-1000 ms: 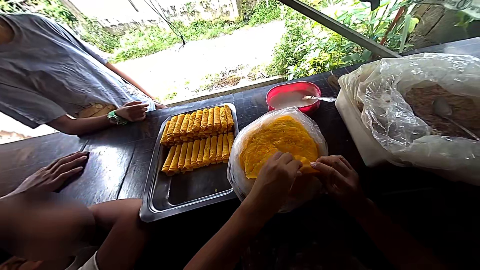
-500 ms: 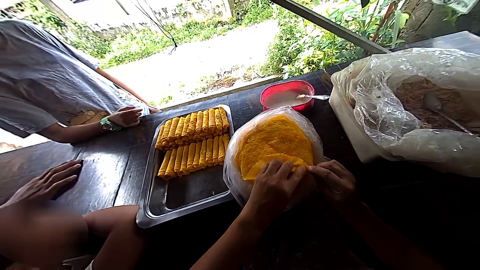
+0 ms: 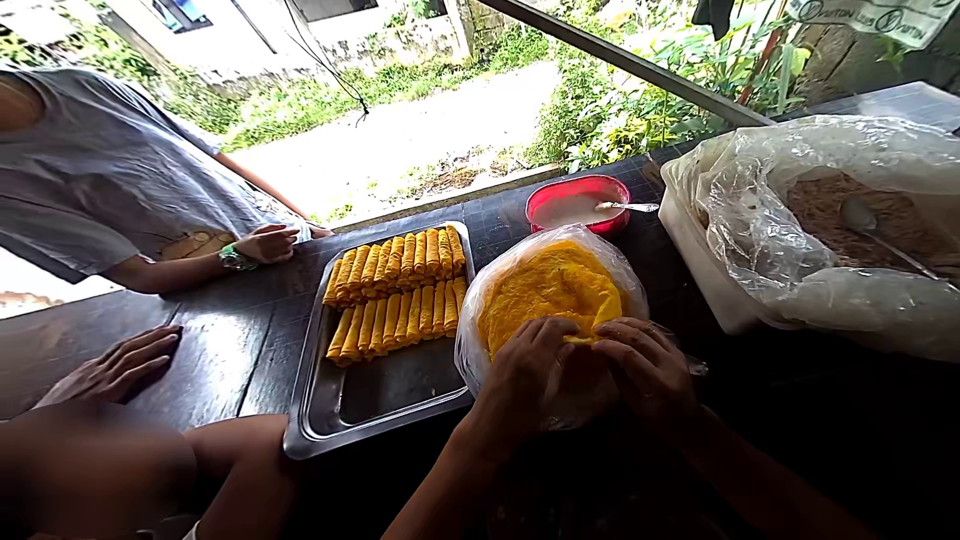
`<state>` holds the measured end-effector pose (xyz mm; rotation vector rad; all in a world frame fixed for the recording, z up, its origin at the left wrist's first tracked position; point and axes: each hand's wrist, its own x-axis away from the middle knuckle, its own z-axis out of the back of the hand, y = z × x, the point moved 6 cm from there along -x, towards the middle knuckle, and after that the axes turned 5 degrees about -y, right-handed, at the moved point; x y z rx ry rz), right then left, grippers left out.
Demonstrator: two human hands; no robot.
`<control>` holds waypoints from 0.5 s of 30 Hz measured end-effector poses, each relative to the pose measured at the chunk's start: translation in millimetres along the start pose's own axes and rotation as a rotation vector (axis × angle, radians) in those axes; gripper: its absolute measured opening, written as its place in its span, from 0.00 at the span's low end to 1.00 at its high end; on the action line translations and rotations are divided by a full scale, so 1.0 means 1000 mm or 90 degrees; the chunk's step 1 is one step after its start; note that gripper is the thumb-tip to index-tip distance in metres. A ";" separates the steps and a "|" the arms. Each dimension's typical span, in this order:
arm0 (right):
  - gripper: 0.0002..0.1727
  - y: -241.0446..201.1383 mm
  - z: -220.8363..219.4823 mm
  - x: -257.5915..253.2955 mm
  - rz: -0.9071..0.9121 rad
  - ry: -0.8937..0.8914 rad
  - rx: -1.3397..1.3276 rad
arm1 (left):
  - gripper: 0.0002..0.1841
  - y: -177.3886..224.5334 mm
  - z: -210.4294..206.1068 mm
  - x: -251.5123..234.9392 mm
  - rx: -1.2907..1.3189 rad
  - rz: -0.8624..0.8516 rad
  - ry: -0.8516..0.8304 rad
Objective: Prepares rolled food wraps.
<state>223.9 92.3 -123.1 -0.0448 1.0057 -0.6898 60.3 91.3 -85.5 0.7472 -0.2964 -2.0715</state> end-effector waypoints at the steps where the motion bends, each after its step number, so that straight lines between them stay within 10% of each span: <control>1: 0.11 -0.002 -0.002 0.000 0.001 -0.008 0.005 | 0.11 -0.001 0.003 0.001 0.001 0.006 -0.006; 8: 0.12 -0.001 -0.007 0.007 -0.014 -0.009 0.007 | 0.11 -0.003 0.024 -0.048 -0.145 -0.108 -0.022; 15: 0.14 0.006 -0.013 0.019 -0.003 0.005 -0.003 | 0.31 -0.008 -0.021 -0.117 -0.081 -0.170 -0.426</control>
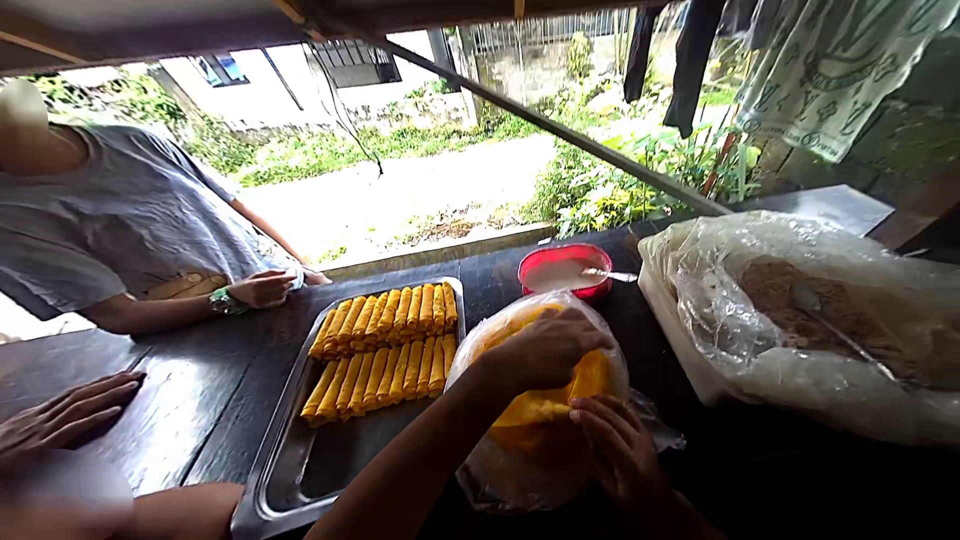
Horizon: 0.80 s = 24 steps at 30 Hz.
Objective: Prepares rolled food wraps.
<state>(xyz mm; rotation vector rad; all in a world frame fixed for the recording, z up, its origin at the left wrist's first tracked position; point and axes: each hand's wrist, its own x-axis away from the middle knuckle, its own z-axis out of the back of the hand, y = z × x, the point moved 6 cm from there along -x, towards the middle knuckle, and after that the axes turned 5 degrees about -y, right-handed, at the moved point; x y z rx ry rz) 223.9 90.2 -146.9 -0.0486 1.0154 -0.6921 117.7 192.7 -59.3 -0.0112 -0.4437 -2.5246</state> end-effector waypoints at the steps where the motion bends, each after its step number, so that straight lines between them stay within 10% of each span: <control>1: 0.14 0.002 0.000 0.001 0.006 0.005 -0.007 | 0.28 0.000 0.003 -0.005 0.005 -0.027 -0.013; 8: 0.13 0.005 0.002 0.007 0.025 0.033 -0.053 | 0.05 -0.001 0.020 -0.011 0.049 -0.106 -0.013; 24: 0.13 -0.022 0.012 -0.052 -0.041 -0.223 0.081 | 0.08 0.002 0.012 0.080 0.004 0.123 0.288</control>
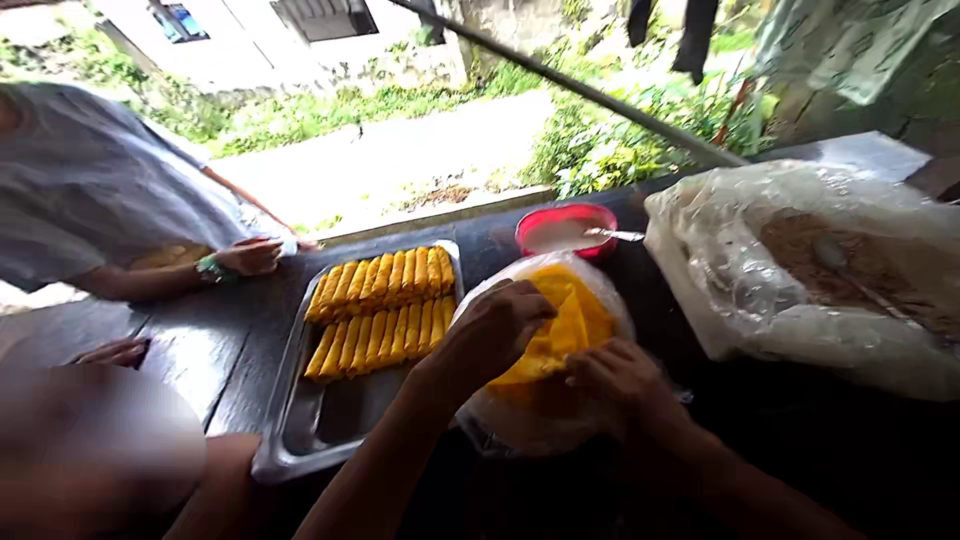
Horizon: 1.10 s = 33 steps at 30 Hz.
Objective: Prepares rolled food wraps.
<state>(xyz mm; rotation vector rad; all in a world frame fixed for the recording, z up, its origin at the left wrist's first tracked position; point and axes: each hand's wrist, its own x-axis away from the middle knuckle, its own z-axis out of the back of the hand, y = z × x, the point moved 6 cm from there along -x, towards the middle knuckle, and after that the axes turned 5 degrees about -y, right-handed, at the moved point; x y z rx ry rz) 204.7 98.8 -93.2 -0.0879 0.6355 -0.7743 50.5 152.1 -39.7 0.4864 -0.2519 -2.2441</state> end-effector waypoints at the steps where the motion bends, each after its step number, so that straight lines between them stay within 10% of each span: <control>1: 0.13 -0.003 0.000 -0.006 -0.001 -0.024 0.004 | 0.09 0.004 -0.001 0.012 0.024 0.031 -0.034; 33: 0.10 0.008 -0.022 -0.019 0.128 -0.060 -0.181 | 0.09 0.031 -0.037 0.048 -0.149 0.113 -0.044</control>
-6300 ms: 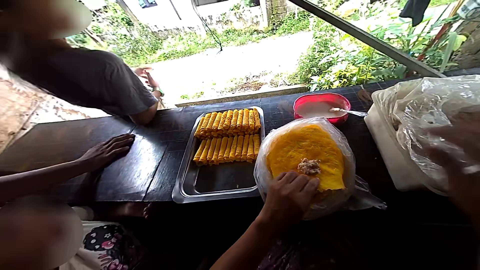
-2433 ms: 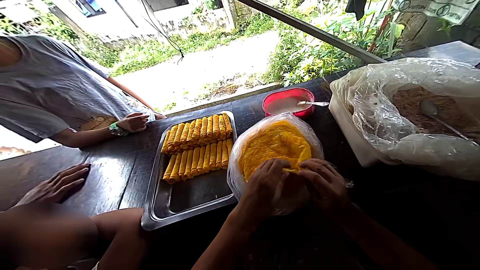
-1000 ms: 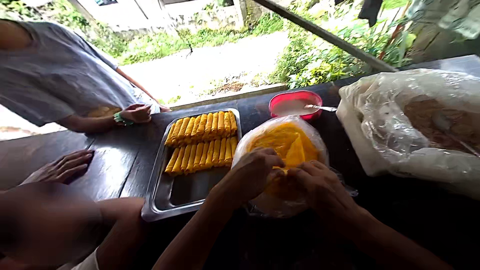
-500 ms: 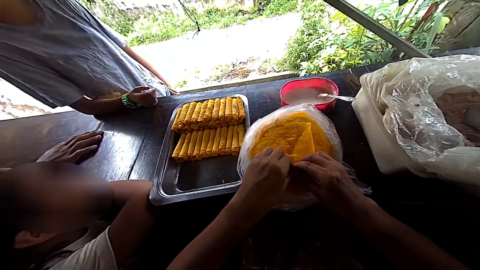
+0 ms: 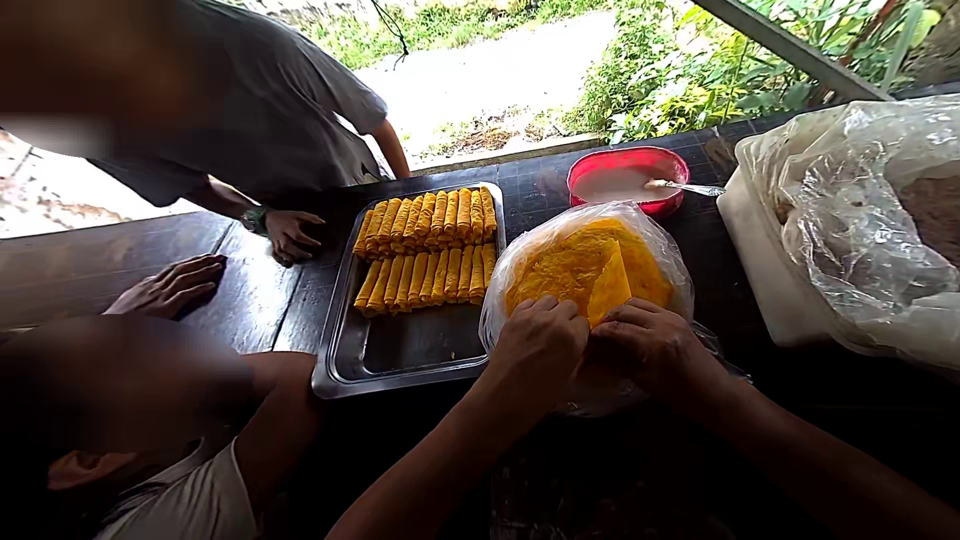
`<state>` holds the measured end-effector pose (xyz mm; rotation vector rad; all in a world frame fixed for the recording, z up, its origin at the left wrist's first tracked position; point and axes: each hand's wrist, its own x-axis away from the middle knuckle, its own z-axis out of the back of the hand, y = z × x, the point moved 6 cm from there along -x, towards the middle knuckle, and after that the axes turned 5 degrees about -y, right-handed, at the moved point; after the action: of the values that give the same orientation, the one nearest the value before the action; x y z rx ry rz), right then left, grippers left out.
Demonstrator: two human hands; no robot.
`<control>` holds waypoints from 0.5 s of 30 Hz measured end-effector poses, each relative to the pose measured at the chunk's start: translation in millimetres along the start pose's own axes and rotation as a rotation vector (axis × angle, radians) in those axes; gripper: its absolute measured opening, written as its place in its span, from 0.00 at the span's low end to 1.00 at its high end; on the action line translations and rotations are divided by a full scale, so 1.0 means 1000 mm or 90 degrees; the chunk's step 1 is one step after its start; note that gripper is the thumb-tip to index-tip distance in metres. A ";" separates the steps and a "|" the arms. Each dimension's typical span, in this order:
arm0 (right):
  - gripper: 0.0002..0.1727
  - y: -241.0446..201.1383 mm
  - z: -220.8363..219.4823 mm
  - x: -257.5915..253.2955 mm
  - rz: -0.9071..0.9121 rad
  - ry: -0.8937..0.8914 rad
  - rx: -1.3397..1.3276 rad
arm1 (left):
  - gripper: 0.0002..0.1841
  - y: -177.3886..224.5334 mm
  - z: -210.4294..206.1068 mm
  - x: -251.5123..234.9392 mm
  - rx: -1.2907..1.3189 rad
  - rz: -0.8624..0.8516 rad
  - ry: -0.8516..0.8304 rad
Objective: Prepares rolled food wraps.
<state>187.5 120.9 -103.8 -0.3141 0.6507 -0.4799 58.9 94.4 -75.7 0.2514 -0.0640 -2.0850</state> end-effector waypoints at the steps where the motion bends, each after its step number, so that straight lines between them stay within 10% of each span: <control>1: 0.10 0.000 0.000 0.000 -0.001 -0.001 -0.002 | 0.09 0.000 0.000 0.000 0.002 -0.002 0.003; 15: 0.26 -0.007 0.003 0.009 0.044 -0.121 0.091 | 0.11 -0.036 -0.001 0.073 -0.051 0.002 0.273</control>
<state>193.3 110.7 -102.6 -0.1981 0.4379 -0.4223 -7.0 50.4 -93.5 0.6411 0.2768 -1.9828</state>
